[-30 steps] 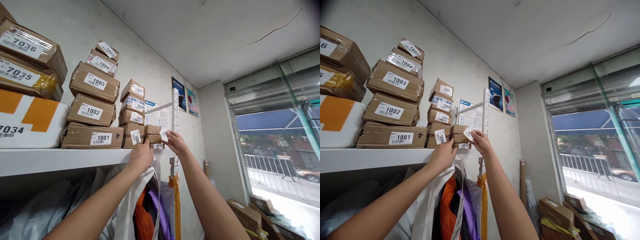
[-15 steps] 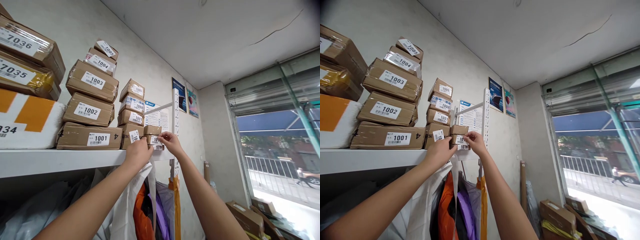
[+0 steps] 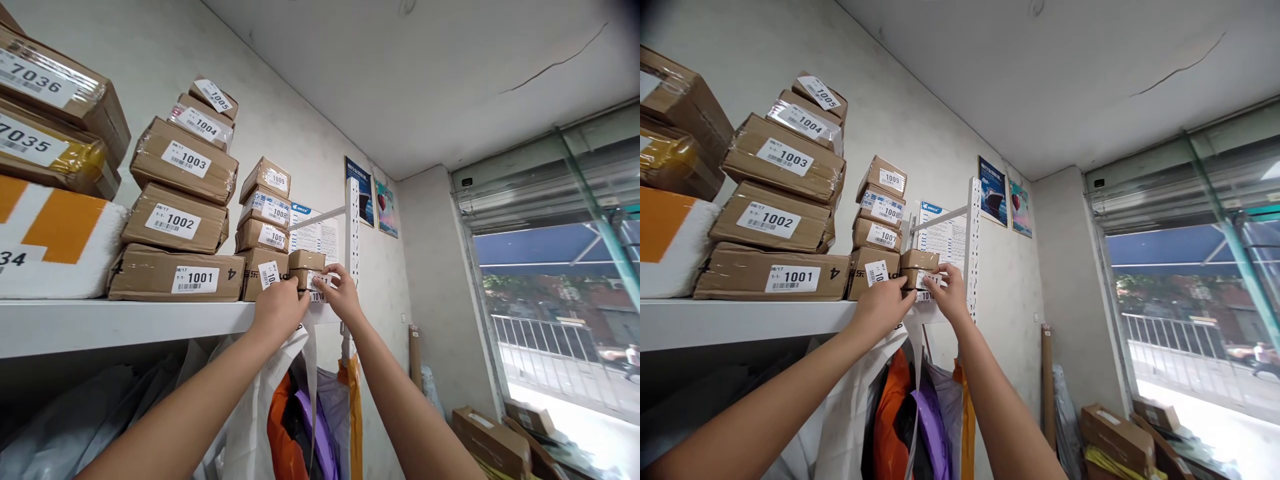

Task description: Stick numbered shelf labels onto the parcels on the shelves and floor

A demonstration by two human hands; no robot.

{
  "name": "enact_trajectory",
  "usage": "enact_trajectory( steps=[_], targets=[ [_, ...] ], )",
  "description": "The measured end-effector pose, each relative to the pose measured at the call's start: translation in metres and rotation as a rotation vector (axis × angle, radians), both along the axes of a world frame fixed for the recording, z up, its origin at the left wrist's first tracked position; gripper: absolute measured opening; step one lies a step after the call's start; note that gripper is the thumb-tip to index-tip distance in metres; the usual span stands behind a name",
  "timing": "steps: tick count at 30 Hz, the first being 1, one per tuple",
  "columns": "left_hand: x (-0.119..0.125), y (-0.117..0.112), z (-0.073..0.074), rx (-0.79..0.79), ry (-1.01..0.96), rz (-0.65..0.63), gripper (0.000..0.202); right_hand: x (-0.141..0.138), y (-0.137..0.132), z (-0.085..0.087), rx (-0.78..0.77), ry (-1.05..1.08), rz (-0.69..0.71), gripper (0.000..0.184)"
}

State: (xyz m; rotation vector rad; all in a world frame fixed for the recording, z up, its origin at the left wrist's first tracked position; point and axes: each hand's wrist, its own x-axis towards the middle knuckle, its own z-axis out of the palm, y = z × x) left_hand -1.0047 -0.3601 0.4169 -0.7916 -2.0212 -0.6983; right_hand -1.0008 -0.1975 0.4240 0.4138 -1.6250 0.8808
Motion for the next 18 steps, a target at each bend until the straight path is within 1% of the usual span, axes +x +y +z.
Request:
enact_trajectory(
  steps=[2, 4, 6, 8, 9, 11, 14, 15, 18],
  targets=[
    [0.000, -0.001, 0.000, 0.019, 0.023, 0.005, 0.034, 0.003, -0.001, -0.002, -0.014, 0.018, 0.024, 0.033],
    [0.000, -0.002, 0.000, 0.043, 0.035, 0.012, 0.037, 0.005, -0.002, -0.004, -0.050, 0.045, 0.079, 0.037],
    [-0.002, -0.002, 0.000, 0.068, 0.038, 0.024, 0.038, 0.004, -0.003, -0.006, -0.118, 0.082, 0.135, 0.049],
    [-0.004, -0.001, 0.002, 0.078, 0.042, 0.041, 0.039, 0.000, -0.002, -0.007, -0.185, 0.111, 0.162, 0.060],
    [-0.005, -0.001, 0.003, 0.076, 0.046, 0.053, 0.039, -0.003, -0.002, -0.008, -0.205, 0.123, 0.168, 0.062],
    [-0.004, 0.000, 0.007, 0.065, 0.050, 0.082, 0.040, -0.009, 0.000, -0.009, -0.191, 0.136, 0.156, 0.056],
    [0.001, 0.002, 0.013, 0.057, 0.042, 0.127, 0.043, -0.014, 0.001, -0.011, -0.146, 0.169, 0.089, 0.036],
    [0.003, 0.002, 0.016, 0.057, 0.034, 0.135, 0.043, -0.015, 0.001, -0.012, -0.141, 0.182, 0.068, 0.032],
    [0.007, 0.003, 0.023, 0.063, 0.012, 0.142, 0.045, -0.016, 0.002, -0.017, -0.144, 0.207, 0.062, 0.030]
  ],
)
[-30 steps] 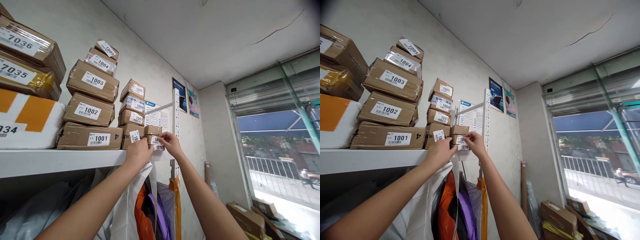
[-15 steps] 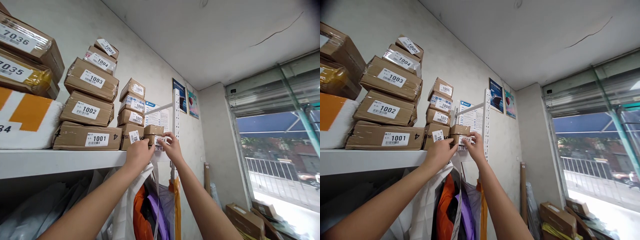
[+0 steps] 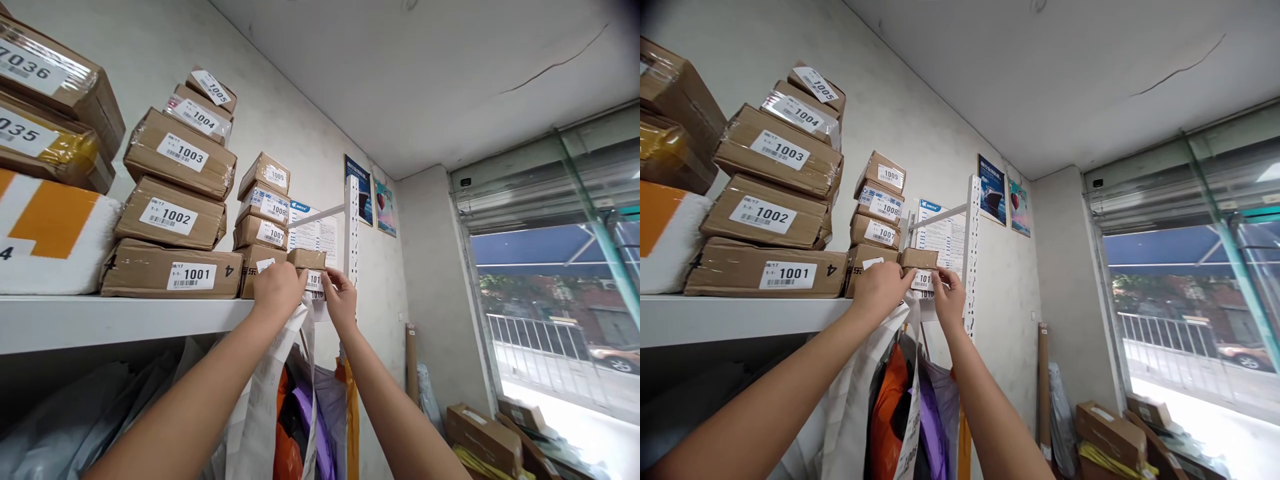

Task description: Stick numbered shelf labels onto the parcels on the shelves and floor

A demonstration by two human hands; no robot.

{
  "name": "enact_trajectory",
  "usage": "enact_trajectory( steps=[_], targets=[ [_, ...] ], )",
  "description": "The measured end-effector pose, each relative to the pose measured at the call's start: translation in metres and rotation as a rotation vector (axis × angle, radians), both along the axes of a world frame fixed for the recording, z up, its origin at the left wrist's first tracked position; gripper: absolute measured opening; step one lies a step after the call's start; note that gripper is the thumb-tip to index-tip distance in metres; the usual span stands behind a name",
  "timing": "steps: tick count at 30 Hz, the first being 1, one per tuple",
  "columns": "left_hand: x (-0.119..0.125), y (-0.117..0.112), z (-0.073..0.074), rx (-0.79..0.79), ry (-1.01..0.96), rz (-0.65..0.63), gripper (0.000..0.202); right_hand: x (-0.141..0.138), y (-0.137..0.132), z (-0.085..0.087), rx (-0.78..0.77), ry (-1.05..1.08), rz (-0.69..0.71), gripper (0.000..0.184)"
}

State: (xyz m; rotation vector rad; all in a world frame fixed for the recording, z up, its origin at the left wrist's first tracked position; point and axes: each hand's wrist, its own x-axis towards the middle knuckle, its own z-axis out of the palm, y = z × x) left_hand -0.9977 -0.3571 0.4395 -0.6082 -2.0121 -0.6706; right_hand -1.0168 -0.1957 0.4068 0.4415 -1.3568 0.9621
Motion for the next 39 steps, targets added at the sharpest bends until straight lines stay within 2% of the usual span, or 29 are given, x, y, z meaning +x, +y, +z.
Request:
enact_trajectory(
  steps=[5, 8, 10, 13, 15, 18, 20, 22, 24, 27, 29, 31, 32, 34, 35, 37, 39],
  targets=[
    [-0.004, -0.003, 0.003, -0.006, -0.030, -0.048, 0.045, -0.003, 0.010, -0.009, 0.105, -0.020, 0.141, 0.043],
    [-0.006, -0.012, -0.005, -0.019, -0.035, -0.107, 0.042, 0.002, 0.016, -0.015, 0.125, -0.030, 0.206, 0.047],
    [-0.003, -0.021, -0.018, 0.054, -0.001, -0.232, 0.040, 0.013, 0.014, -0.021, 0.069, 0.035, 0.197, 0.048],
    [0.007, -0.032, -0.045, 0.279, 0.020, -0.543, 0.036, 0.040, -0.002, -0.040, 0.029, 0.042, 0.156, 0.025],
    [0.014, -0.035, -0.063, 0.403, -0.015, -0.710, 0.035, 0.060, -0.018, -0.058, 0.143, -0.180, 0.277, 0.030],
    [0.018, -0.034, -0.084, 0.517, -0.094, -0.830, 0.032, 0.082, -0.038, -0.082, 0.192, -0.449, 0.507, 0.045],
    [0.013, -0.033, -0.092, 0.535, -0.146, -0.902, 0.031, 0.090, -0.045, -0.093, 0.098, -0.502, 0.619, 0.050],
    [0.005, -0.034, -0.098, 0.483, -0.204, -0.973, 0.031, 0.095, -0.046, -0.099, -0.035, -0.552, 0.755, 0.044],
    [-0.003, -0.038, -0.103, 0.372, -0.224, -0.952, 0.028, 0.099, -0.045, -0.101, -0.167, -0.575, 0.839, 0.034],
    [-0.004, -0.045, -0.108, 0.186, -0.175, -0.842, 0.027, 0.100, -0.045, -0.105, -0.271, -0.495, 0.702, 0.026],
    [0.003, -0.046, -0.113, 0.088, -0.195, -0.873, 0.037, 0.098, -0.046, -0.108, -0.291, -0.451, 0.581, 0.025],
    [0.010, -0.042, -0.118, 0.053, -0.290, -0.927, 0.049, 0.096, -0.046, -0.110, -0.283, -0.454, 0.537, 0.028],
    [0.012, -0.039, -0.120, 0.056, -0.344, -0.934, 0.046, 0.095, -0.046, -0.111, -0.266, -0.460, 0.524, 0.030],
    [0.014, -0.034, -0.123, 0.076, -0.430, -0.948, 0.022, 0.095, -0.043, -0.110, -0.187, -0.443, 0.440, 0.030],
    [0.014, -0.033, -0.123, 0.081, -0.454, -0.970, 0.014, 0.096, -0.042, -0.110, -0.121, -0.419, 0.353, 0.029],
    [0.012, -0.032, -0.122, 0.053, -0.452, -1.007, 0.020, 0.099, -0.038, -0.108, 0.030, -0.357, 0.135, 0.020],
    [0.011, -0.033, -0.119, 0.004, -0.383, -0.994, 0.025, 0.102, -0.036, -0.104, 0.148, -0.326, 0.005, 0.012]
  ],
)
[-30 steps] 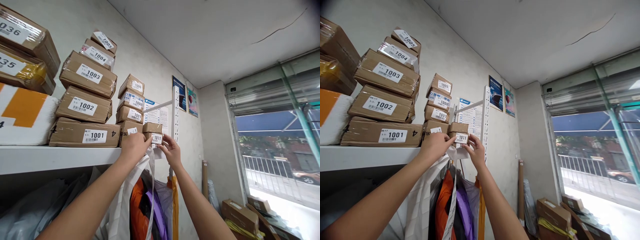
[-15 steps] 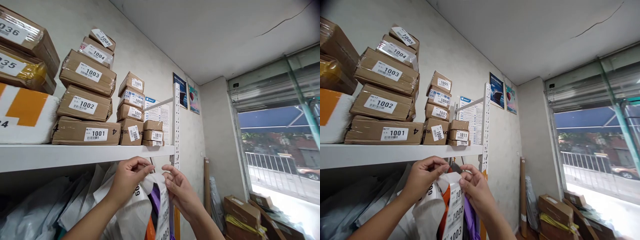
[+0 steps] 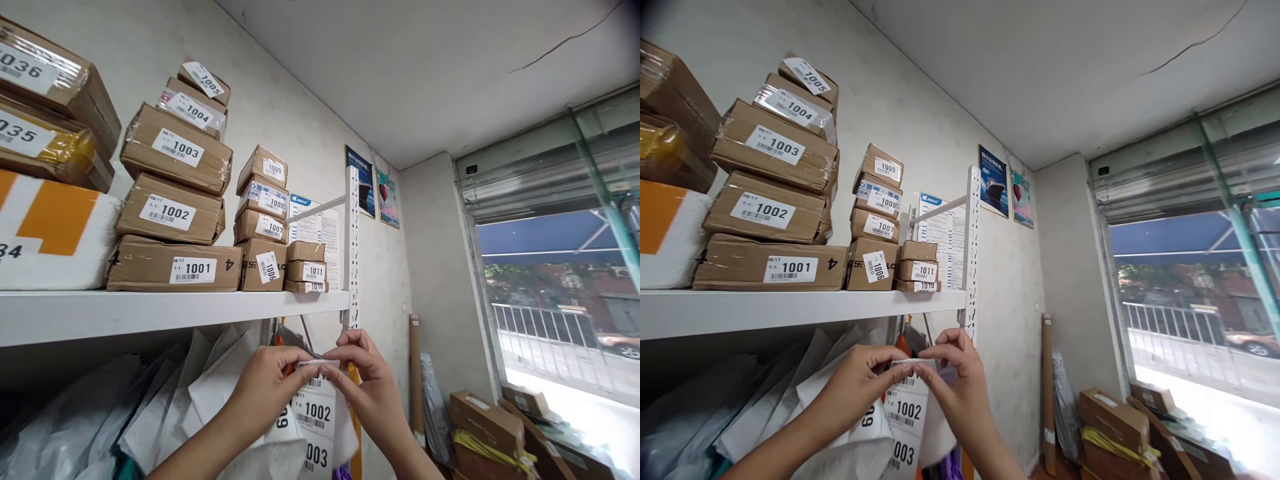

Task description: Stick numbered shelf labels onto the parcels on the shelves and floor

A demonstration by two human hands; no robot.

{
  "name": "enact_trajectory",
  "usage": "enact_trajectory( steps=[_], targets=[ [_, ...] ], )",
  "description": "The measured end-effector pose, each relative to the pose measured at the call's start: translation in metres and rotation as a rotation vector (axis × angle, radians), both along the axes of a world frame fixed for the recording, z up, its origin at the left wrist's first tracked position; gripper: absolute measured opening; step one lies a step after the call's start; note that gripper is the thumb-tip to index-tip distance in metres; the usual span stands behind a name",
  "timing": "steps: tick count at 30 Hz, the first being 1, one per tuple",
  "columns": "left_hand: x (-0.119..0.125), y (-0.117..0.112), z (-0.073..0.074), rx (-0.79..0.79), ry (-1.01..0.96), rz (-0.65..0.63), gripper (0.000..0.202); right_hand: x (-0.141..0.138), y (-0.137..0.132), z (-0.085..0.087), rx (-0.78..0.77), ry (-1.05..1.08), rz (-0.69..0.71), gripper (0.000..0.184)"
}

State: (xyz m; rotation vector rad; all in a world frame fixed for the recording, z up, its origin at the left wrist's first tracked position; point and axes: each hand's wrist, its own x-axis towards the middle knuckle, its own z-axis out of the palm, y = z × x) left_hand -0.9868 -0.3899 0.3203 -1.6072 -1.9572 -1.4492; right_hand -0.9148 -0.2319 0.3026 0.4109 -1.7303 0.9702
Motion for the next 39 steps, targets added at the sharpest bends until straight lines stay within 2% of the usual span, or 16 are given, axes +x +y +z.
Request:
enact_trajectory(
  steps=[2, 4, 6, 9, 11, 13, 15, 18, 20, 23, 26, 28, 36, 39],
  targets=[
    [0.000, -0.001, 0.003, 0.000, 0.108, 0.063, 0.030, 0.002, 0.000, 0.005, 0.007, -0.032, 0.048, 0.012],
    [0.000, 0.000, 0.007, 0.011, 0.202, 0.146, 0.038, 0.001, -0.002, 0.012, -0.059, -0.084, 0.147, 0.014],
    [0.000, 0.002, 0.013, 0.033, 0.269, 0.230, 0.043, -0.001, -0.005, 0.020, -0.115, -0.074, 0.186, 0.015],
    [-0.001, 0.005, 0.027, 0.075, 0.314, 0.302, 0.047, -0.006, -0.010, 0.034, -0.098, 0.037, 0.144, 0.014],
    [-0.002, 0.005, 0.038, 0.096, 0.305, 0.295, 0.049, -0.010, -0.012, 0.046, -0.039, 0.106, 0.084, 0.011],
    [-0.004, 0.002, 0.048, 0.099, 0.285, 0.262, 0.050, -0.012, -0.012, 0.061, 0.032, 0.153, 0.037, 0.009],
    [-0.007, -0.005, 0.057, 0.040, 0.269, 0.208, 0.050, -0.015, -0.007, 0.080, 0.030, 0.209, 0.021, 0.010],
    [-0.012, -0.018, 0.070, -0.133, 0.341, 0.173, 0.050, -0.023, 0.008, 0.113, -0.181, 0.327, 0.022, 0.016],
    [-0.013, -0.026, 0.081, -0.160, 0.472, 0.239, 0.047, -0.031, 0.019, 0.135, -0.223, 0.304, 0.027, 0.022],
    [-0.011, -0.031, 0.099, -0.104, 0.635, 0.437, 0.039, -0.048, 0.026, 0.157, -0.028, 0.193, -0.012, 0.024],
    [-0.010, -0.026, 0.114, -0.092, 0.694, 0.608, 0.037, -0.065, 0.025, 0.166, 0.075, 0.217, -0.088, 0.019],
    [-0.010, -0.019, 0.120, -0.085, 0.677, 0.632, 0.034, -0.072, 0.023, 0.167, 0.097, 0.235, -0.135, 0.015],
    [-0.023, -0.003, 0.125, -0.102, 0.559, 0.528, 0.037, -0.078, 0.020, 0.166, 0.151, 0.309, -0.333, 0.006],
    [-0.026, -0.001, 0.125, -0.092, 0.553, 0.504, 0.036, -0.083, 0.022, 0.165, 0.172, 0.320, -0.277, 0.011]
  ],
)
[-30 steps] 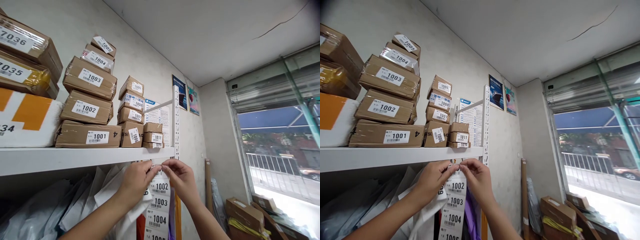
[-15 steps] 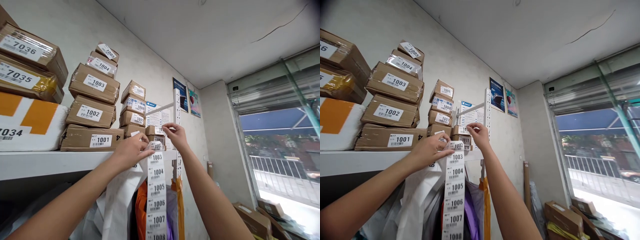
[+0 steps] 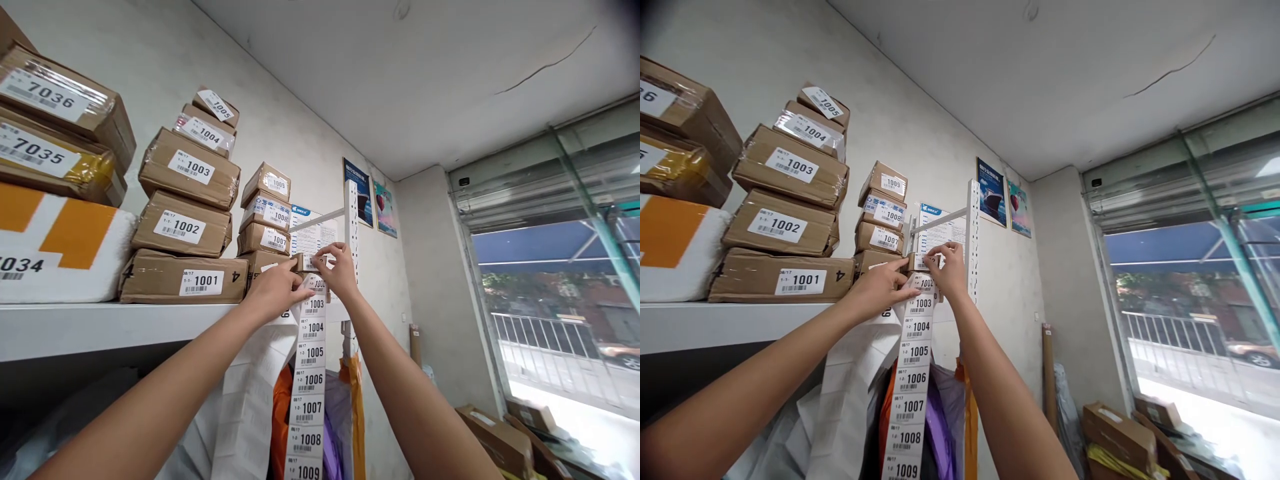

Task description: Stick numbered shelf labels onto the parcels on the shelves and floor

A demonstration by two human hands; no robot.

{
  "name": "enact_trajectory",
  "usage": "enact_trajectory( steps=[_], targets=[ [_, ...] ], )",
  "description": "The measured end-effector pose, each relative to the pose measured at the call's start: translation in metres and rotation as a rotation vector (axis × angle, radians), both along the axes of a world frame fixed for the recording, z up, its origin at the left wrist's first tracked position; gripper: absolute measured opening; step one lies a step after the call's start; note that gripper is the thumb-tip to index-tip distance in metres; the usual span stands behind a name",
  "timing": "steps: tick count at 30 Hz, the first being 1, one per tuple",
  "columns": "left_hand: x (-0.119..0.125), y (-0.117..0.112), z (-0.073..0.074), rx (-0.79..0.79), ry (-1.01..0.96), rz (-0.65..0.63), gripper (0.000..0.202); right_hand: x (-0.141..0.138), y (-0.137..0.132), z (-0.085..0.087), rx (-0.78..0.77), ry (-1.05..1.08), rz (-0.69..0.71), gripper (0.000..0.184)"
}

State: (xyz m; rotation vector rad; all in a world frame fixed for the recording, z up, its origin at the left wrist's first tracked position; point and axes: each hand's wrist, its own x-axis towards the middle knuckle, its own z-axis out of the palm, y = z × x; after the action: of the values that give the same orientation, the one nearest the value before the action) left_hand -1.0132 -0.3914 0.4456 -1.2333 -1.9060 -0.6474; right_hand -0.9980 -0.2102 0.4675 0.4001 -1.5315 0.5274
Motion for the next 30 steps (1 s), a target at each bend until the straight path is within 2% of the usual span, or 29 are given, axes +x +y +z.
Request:
enact_trajectory(
  steps=[4, 7, 8, 9, 13, 16, 18, 23, 26, 30],
  targets=[
    [-0.004, 0.000, -0.001, 0.016, 0.008, -0.010, 0.037, -0.009, 0.002, 0.000, 0.017, -0.061, 0.142, 0.024],
    [-0.007, -0.001, -0.003, 0.026, 0.008, -0.035, 0.034, -0.013, 0.002, 0.001, -0.034, -0.083, 0.115, 0.064],
    [-0.007, -0.001, -0.004, 0.028, 0.007, -0.043, 0.034, -0.014, 0.002, 0.002, -0.048, -0.080, 0.103, 0.072],
    [-0.008, -0.002, -0.005, 0.029, 0.004, -0.048, 0.035, -0.015, 0.002, 0.003, -0.054, -0.071, 0.093, 0.072],
    [-0.009, -0.002, -0.011, 0.039, -0.016, -0.053, 0.038, -0.018, 0.003, 0.003, -0.039, -0.021, 0.094, 0.031],
    [-0.010, -0.002, -0.014, 0.044, -0.022, -0.088, 0.039, -0.017, 0.002, 0.000, -0.028, -0.038, 0.065, 0.027],
    [-0.011, -0.003, -0.015, 0.044, -0.034, -0.127, 0.040, -0.016, -0.001, -0.002, -0.030, -0.076, 0.037, 0.031],
    [-0.011, -0.003, -0.018, 0.051, -0.066, -0.206, 0.044, -0.009, -0.008, -0.005, -0.185, -0.178, 0.009, 0.062],
    [-0.010, -0.003, -0.022, 0.085, -0.048, -0.251, 0.046, -0.001, -0.009, -0.009, -0.162, -0.078, 0.068, 0.069],
    [-0.009, 0.001, -0.030, 0.121, 0.037, -0.328, 0.047, 0.012, -0.009, -0.017, -0.099, 0.089, 0.149, 0.068]
  ],
)
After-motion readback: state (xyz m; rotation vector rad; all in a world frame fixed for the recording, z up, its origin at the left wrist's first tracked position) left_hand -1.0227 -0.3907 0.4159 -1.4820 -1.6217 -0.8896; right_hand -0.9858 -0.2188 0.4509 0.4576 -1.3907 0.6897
